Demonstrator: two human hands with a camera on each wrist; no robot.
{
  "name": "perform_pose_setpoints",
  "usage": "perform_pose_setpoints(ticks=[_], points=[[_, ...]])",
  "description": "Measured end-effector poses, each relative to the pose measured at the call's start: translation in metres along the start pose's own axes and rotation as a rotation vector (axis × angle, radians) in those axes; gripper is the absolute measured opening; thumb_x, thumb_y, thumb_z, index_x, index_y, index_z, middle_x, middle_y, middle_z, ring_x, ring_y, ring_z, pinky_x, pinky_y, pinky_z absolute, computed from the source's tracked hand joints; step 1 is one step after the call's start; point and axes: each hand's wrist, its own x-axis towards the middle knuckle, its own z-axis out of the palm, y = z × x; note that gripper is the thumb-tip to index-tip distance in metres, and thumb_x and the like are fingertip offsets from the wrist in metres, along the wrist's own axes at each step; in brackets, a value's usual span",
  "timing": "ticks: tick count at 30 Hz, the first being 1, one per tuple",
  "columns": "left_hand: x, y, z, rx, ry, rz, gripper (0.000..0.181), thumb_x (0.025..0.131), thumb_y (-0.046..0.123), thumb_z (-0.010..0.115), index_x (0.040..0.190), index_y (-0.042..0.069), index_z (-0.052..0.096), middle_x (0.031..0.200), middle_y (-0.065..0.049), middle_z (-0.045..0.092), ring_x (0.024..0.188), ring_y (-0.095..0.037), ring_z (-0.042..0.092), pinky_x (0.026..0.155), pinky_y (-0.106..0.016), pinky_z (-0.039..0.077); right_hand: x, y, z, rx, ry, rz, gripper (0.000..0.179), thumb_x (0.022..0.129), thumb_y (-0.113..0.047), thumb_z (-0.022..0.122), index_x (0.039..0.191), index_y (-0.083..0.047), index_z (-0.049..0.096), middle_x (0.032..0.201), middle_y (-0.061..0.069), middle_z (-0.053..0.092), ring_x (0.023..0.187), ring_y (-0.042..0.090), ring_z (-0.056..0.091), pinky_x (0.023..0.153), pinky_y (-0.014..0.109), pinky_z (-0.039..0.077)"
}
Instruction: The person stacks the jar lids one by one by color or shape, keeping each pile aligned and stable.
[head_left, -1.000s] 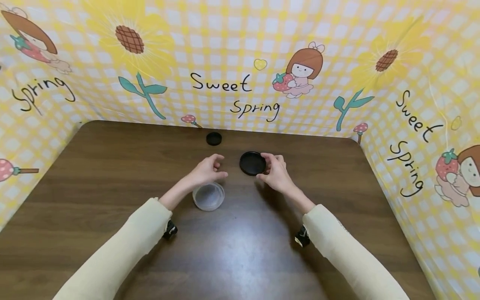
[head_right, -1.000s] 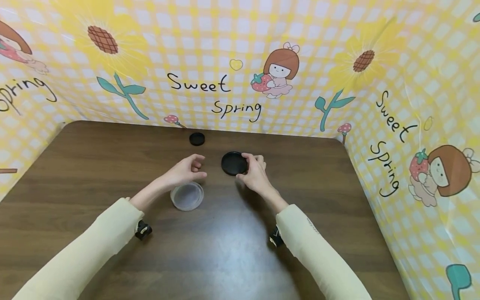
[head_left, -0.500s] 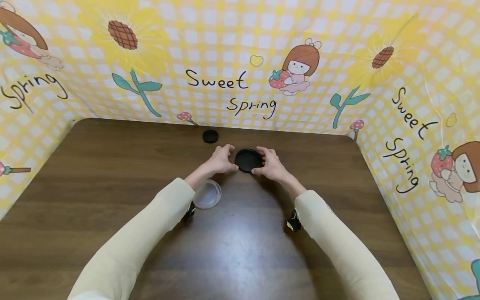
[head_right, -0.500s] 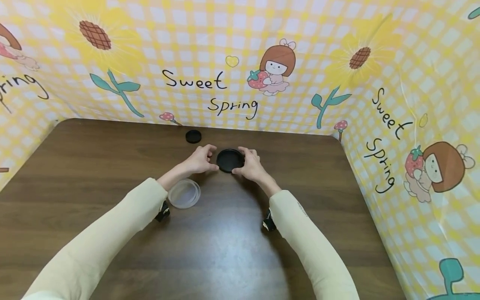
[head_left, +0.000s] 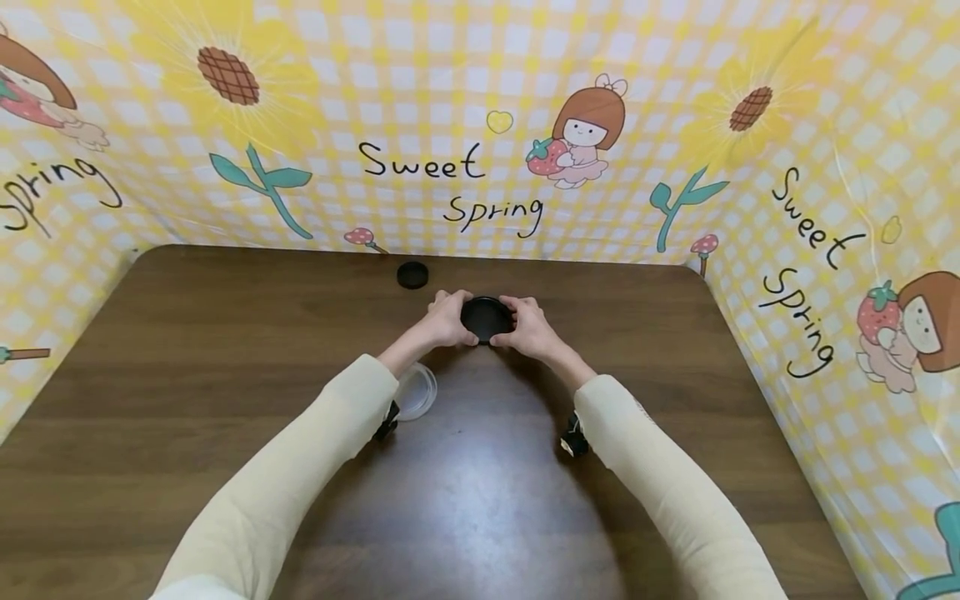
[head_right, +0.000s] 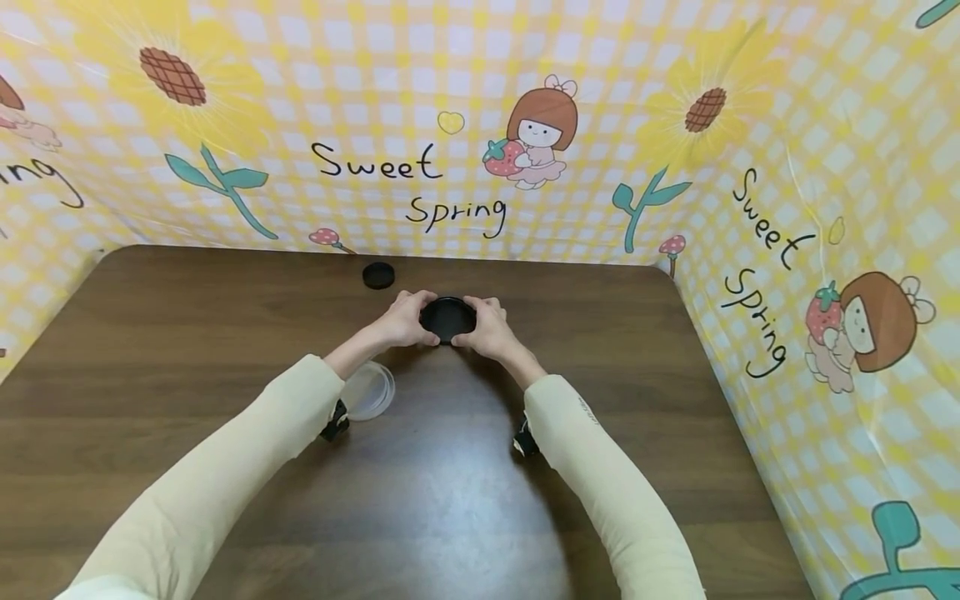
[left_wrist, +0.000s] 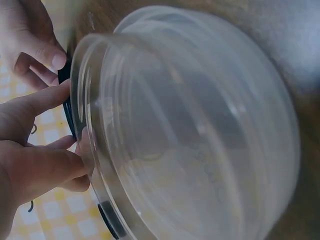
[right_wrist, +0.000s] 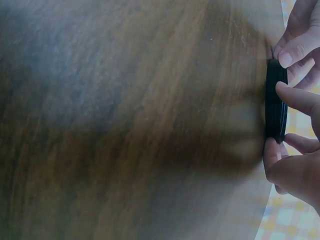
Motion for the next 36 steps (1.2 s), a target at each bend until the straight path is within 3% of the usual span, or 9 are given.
perform_pose_setpoints(ticks=[14, 19, 36], points=[[-0.006, -0.006, -0.003, -0.019, 0.080, 0.045, 0.076, 0.075, 0.008, 0.082, 0.140, -0.002, 0.044, 0.134, -0.025, 0.043, 0.122, -0.038, 0.037, 0.103, -0.045, 0.035, -0.001, -0.002, 0.002, 0.018, 0.019, -0.049, 0.076, 0.080, -0.008, 0.078, 0.145, 0.001, 0.039, 0.134, 0.023, 0.036, 0.113, 0.033, 0.048, 0.094, 0.038, 0.045], [-0.015, -0.007, -0.006, -0.028, 0.096, 0.074, 0.076, 0.075, 0.007, 0.083, 0.139, -0.002, 0.045, 0.132, -0.022, 0.050, 0.121, -0.033, 0.039, 0.103, -0.042, 0.036, -0.008, -0.005, 0.004, 0.050, 0.030, -0.081, 0.077, 0.080, -0.008, 0.079, 0.145, 0.000, 0.039, 0.132, 0.022, 0.037, 0.108, 0.031, 0.050, 0.089, 0.035, 0.048], [-0.052, -0.006, -0.004, 0.012, 0.065, 0.164, 0.072, 0.073, 0.007, 0.083, 0.134, -0.008, 0.049, 0.120, -0.024, 0.054, 0.113, -0.033, 0.042, 0.097, -0.045, 0.038, -0.043, -0.019, 0.008, 0.040, -0.007, -0.108, 0.077, 0.077, -0.008, 0.081, 0.143, 0.003, 0.042, 0.126, 0.024, 0.039, 0.101, 0.031, 0.057, 0.085, 0.033, 0.051]])
